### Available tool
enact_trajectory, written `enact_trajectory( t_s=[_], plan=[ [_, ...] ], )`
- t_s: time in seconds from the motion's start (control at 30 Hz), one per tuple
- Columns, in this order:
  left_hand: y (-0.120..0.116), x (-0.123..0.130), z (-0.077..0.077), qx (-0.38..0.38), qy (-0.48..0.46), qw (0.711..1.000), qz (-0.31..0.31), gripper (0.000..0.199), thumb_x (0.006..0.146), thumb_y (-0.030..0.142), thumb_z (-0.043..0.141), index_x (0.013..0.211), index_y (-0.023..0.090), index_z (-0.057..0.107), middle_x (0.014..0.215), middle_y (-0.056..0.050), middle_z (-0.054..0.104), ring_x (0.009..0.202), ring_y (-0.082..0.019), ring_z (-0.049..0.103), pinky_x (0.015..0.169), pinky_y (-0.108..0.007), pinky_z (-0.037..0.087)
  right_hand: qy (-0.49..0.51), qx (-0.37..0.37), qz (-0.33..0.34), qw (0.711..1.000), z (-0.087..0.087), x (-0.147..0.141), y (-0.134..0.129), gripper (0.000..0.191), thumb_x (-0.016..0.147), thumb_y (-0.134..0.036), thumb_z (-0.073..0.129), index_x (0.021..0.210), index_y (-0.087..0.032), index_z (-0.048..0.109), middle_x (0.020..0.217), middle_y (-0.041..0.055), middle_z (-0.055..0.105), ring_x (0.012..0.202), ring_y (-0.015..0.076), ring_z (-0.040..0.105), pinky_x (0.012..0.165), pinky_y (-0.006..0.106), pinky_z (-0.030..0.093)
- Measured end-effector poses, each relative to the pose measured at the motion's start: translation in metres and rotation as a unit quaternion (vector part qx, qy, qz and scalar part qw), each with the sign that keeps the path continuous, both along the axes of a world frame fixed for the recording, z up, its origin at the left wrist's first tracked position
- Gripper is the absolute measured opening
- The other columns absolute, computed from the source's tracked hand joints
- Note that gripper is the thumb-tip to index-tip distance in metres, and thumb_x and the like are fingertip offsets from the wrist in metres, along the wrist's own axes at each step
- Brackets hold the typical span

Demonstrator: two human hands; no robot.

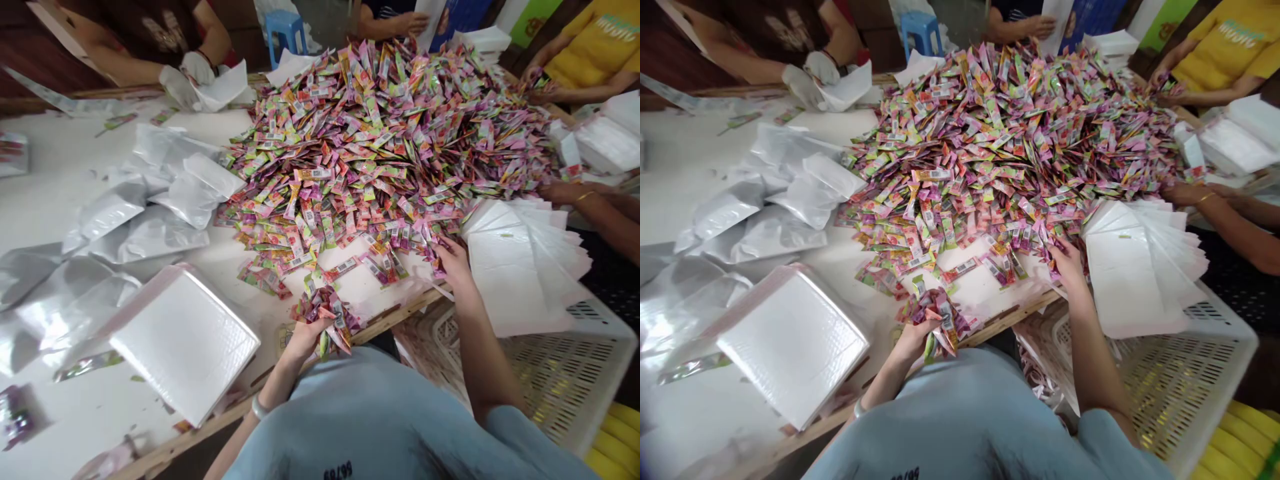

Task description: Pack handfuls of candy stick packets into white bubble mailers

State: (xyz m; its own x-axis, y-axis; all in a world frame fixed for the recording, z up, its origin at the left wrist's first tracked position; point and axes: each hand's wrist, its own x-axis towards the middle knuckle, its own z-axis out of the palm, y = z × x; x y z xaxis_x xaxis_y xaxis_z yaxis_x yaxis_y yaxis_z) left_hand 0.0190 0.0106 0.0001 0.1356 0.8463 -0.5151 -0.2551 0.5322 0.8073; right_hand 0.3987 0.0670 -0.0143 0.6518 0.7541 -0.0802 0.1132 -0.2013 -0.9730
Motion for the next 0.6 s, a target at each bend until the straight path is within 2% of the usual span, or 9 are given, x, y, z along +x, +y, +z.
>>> enact_trajectory(
  t_s=[0.07,0.13,0.27,0.33,0.43,0.5,0.57,0.6],
  plan=[
    [-0.001,-0.001,-0.002,0.009,-0.001,1.0,0.002,0.024,0.052,0.025,0.083,0.069,0.017,0.068,0.073,-0.002,0.071,0.073,-0.02,0.067,0.073,-0.029,0.054,0.036,-0.001,0.009,0.999,0.007,-0.007,-0.002,0.057,0.061,-0.047,0.08,0.11,-0.019,0.075,0.077,-0.0019,0.071,0.058,0.0127,0.058,0.053,0.025,0.048],
    [-0.002,-0.003,-0.004,0.009,-0.003,1.0,-0.006,0.022,0.052,0.026,0.083,0.066,0.018,0.067,0.068,-0.001,0.07,0.069,-0.019,0.066,0.072,-0.028,0.054,0.033,0.0,0.03,0.999,0.016,-0.013,-0.002,0.061,0.062,-0.049,0.08,0.114,-0.019,0.074,0.077,-0.0018,0.07,0.055,0.0126,0.055,0.049,0.025,0.044],
    [-0.002,-0.004,0.0,0.002,-0.001,1.0,0.002,0.021,0.051,0.026,0.083,0.059,0.017,0.065,0.062,-0.001,0.067,0.061,-0.016,0.062,0.065,-0.027,0.051,0.002,0.031,0.072,0.997,0.03,-0.036,-0.007,0.062,0.065,-0.051,0.078,0.118,-0.021,0.072,0.086,0.0017,0.072,0.064,0.0156,0.06,0.057,0.029,0.05],
    [-0.001,-0.002,0.005,-0.003,-0.012,1.0,0.006,0.017,0.051,0.024,0.08,0.058,0.017,0.066,0.06,0.0,0.066,0.061,-0.016,0.061,0.064,-0.027,0.05,0.028,0.01,0.1,0.995,0.033,-0.065,-0.016,0.06,0.068,-0.054,0.077,0.119,-0.022,0.07,0.08,0.0,0.068,0.057,0.0147,0.056,0.054,0.03,0.049],
    [0.002,0.004,0.013,0.007,-0.024,1.0,0.013,0.016,0.051,0.024,0.079,0.058,0.017,0.067,0.06,0.0,0.065,0.062,-0.016,0.061,0.067,-0.027,0.051,0.094,-0.061,0.209,0.971,0.031,-0.129,-0.037,0.053,0.074,-0.056,0.075,0.116,-0.025,0.069,0.071,-0.0016,0.063,0.051,0.0157,0.052,0.052,0.034,0.049],
    [0.004,0.007,0.017,0.024,-0.019,0.999,0.03,0.019,0.05,0.024,0.081,0.056,0.017,0.065,0.059,0.001,0.064,0.061,-0.015,0.059,0.068,-0.027,0.051,0.097,-0.045,0.279,0.954,0.027,-0.172,-0.051,0.042,0.081,-0.054,0.07,0.113,-0.028,0.07,0.085,0.0027,0.069,0.072,0.0225,0.064,0.072,0.041,0.057],
    [0.004,0.008,0.019,0.034,-0.018,0.998,0.051,0.02,0.049,0.025,0.083,0.055,0.017,0.065,0.06,0.001,0.065,0.061,-0.015,0.06,0.07,-0.028,0.053,0.061,-0.004,0.308,0.949,0.022,-0.203,-0.062,0.033,0.087,-0.05,0.063,0.113,-0.031,0.07,0.105,0.0057,0.069,0.101,0.0276,0.066,0.096,0.046,0.054],
    [0.004,0.007,0.02,0.031,-0.019,0.998,0.053,0.021,0.048,0.025,0.084,0.056,0.017,0.066,0.062,0.0,0.067,0.064,-0.016,0.062,0.072,-0.029,0.054,0.041,0.009,0.311,0.949,0.019,-0.213,-0.065,0.031,0.089,-0.049,0.06,0.113,-0.033,0.071,0.11,0.0061,0.067,0.11,0.0286,0.063,0.103,0.047,0.051]
  ],
)
